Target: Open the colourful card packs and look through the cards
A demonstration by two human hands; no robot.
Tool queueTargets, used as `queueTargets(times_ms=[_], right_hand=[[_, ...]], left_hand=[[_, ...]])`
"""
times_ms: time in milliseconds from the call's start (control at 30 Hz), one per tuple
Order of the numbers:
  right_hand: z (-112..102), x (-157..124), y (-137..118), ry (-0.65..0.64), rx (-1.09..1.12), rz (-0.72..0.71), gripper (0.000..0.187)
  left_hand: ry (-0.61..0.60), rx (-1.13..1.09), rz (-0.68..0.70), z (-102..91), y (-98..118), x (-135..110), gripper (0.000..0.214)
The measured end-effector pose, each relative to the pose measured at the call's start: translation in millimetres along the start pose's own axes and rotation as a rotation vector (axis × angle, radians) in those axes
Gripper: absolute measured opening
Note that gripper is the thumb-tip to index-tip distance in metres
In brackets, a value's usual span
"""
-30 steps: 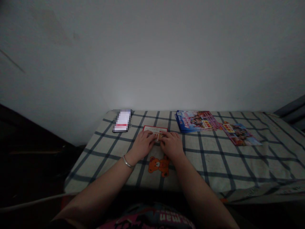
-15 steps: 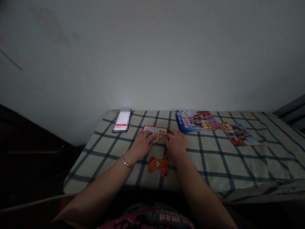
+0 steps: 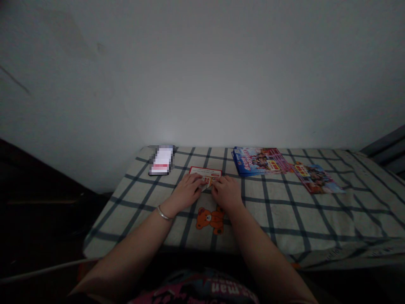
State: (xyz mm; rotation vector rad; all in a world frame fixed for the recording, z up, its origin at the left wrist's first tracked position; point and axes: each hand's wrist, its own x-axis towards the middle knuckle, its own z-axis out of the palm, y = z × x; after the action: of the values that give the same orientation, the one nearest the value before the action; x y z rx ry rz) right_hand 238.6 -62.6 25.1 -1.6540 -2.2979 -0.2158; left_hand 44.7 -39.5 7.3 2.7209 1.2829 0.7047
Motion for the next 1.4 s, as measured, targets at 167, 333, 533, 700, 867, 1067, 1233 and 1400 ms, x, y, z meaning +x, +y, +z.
queueTargets(times_ms=[167, 333, 533, 700, 867, 1067, 1233, 1400], right_hand=[[0.8, 1.1, -9.5, -0.088, 0.059, -0.123, 0.020], [-1.8, 1.0, -16.8, -0.132, 0.077, -0.189, 0.022], [-1.0, 0.3, -21.0, -0.121, 0.103, -0.236, 0.022], [0.4, 0.6, -20.4, -0.096, 0.137, -0.225, 0.020], [0.8, 2.2, -18.1, -0.100, 0.196, -0.243, 0.017], [4.6, 4.0, -14.1, -0.101, 0.252, -0.211, 0.016], [9.5, 5.4, -5.2, -0.103, 0.300, -0.271, 0.016], [14.8, 3.7, -2.5, -0.051, 0.348, -0.282, 0.015]], left_hand=[[-0.011, -0.011, 0.012, -0.4, -1.1, 0.7, 0.027], [-0.017, -0.013, -0.004, -0.9, -0.9, 0.9, 0.028], [-0.012, -0.014, -0.010, 1.2, -1.8, 0.5, 0.030], [-0.017, -0.008, -0.008, 0.3, -1.5, 0.8, 0.032], [-0.029, 0.000, -0.014, -1.1, 0.0, 1.9, 0.032], [-0.014, -0.024, -0.007, -0.6, -0.3, 1.8, 0.033], [0.000, -0.016, 0.004, 1.2, -0.7, 2.1, 0.030], [0.014, -0.012, 0.001, 0.9, -0.2, 2.2, 0.025]])
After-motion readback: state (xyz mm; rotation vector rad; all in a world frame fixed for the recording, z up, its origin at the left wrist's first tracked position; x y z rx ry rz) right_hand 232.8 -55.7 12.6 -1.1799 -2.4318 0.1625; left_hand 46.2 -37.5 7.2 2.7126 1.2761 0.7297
